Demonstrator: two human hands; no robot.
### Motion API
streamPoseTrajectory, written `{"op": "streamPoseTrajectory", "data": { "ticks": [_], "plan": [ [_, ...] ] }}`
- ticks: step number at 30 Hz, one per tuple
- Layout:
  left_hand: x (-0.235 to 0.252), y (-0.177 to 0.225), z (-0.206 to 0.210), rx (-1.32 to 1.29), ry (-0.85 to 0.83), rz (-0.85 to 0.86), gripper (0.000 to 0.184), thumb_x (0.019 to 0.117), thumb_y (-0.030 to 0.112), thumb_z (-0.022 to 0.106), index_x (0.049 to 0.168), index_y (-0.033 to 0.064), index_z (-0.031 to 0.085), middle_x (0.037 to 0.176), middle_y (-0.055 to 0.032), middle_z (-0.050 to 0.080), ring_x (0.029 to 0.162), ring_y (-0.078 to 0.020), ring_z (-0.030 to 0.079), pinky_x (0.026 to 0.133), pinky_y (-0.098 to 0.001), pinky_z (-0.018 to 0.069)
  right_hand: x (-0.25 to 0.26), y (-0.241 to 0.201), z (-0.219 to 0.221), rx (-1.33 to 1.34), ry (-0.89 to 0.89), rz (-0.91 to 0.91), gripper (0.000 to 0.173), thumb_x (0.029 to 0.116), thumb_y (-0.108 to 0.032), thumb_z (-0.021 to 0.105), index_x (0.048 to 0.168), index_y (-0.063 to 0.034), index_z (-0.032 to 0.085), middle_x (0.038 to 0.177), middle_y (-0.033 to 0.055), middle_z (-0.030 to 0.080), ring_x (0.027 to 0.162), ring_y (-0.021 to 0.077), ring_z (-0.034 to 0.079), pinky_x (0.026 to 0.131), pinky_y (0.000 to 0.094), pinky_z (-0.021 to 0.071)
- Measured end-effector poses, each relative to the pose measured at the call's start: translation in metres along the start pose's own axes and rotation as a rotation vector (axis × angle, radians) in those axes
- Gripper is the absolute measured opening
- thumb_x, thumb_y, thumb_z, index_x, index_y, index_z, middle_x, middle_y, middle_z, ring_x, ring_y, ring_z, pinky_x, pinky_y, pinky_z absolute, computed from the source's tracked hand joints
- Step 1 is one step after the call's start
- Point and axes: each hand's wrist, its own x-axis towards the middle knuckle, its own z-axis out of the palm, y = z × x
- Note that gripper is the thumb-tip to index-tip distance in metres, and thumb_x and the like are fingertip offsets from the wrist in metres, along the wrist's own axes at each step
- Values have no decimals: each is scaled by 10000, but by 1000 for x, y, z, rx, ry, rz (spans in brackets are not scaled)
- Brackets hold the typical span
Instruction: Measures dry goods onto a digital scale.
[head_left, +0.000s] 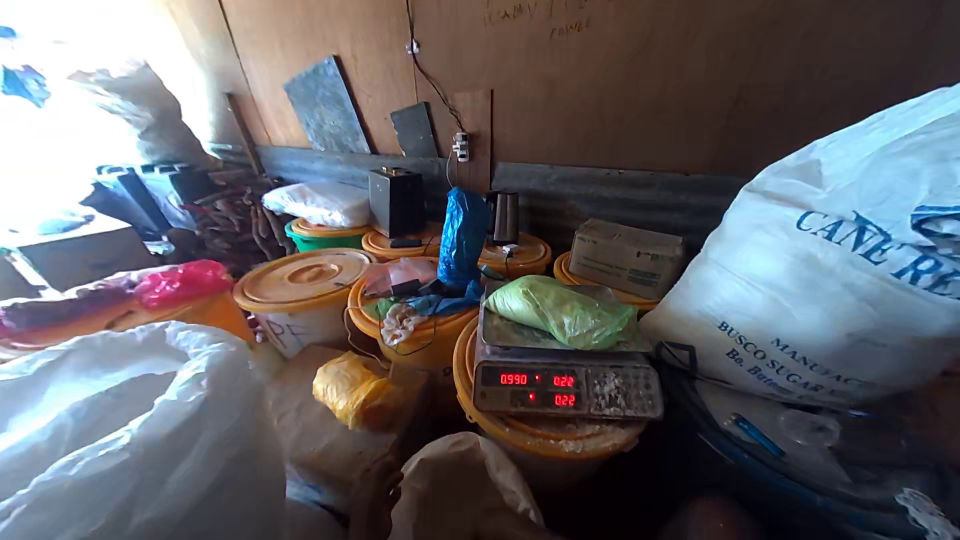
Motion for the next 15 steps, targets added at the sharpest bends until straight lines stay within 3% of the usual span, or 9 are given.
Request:
{"op": "streamPoseTrajectory", "data": {
  "ticks": [3, 6, 8, 11, 12, 15],
  "plan": [
    [6, 5, 5, -1, -11, 0, 345, 1045, 193, 541, 1337, 9, 531, 1059, -146, 623, 776, -181, 580, 659, -348, 489, -21, 27, -19, 228, 50, -123, 286, 971, -143, 677, 1237, -47, 718, 1179, 237, 704, 1105, 412, 661, 979, 639, 477],
    [6, 7, 9, -17, -19, 13, 355, 1034, 183, 548, 1344, 13, 534, 1090, -150, 623, 805, -190, 589, 681, -358, 495, -60, 47, -29, 491, 214, -308, 262, 981, -79, 636, 1215, 13, 710, 1116, 208, 724, 977, 298, 696, 924, 508, 538],
    [6, 7, 12, -18, -5, 3, 349, 1029, 190, 563, 1335, 24, 542, 1090, -143, 623, 813, -194, 599, 683, -360, 501, -95, 58, -29, 689, 342, -425, 285, 968, -90, 633, 1217, 38, 689, 1140, 172, 715, 986, 207, 687, 917, 413, 561],
    [1, 11, 17, -9, 8, -15, 356, 1028, 189, 573, 1342, 26, 539, 1130, -156, 624, 873, -214, 610, 730, -385, 510, -159, 60, -35, 871, 499, -413, 387, 942, -223, 688, 1251, 9, 685, 1198, 115, 713, 1071, 149, 680, 972, 356, 558],
    [0, 9, 17, -1, 7, -17, 361, 1027, 191, 570, 1347, 28, 535, 1140, -155, 624, 882, -212, 611, 738, -383, 511, -179, 61, -35, 912, 546, -390, 404, 931, -253, 702, 1256, -14, 692, 1193, 80, 721, 1049, 114, 682, 941, 319, 565],
    [0, 5, 14, 6, -3, -9, 369, 1032, 207, 567, 1358, 37, 532, 1158, -154, 626, 900, -213, 618, 747, -384, 514, -231, 63, -34, 1008, 682, -374, 330, 934, -193, 694, 1234, -56, 707, 1043, -11, 735, 746, 9, 614, 645, 190, 513]
  ]
}}
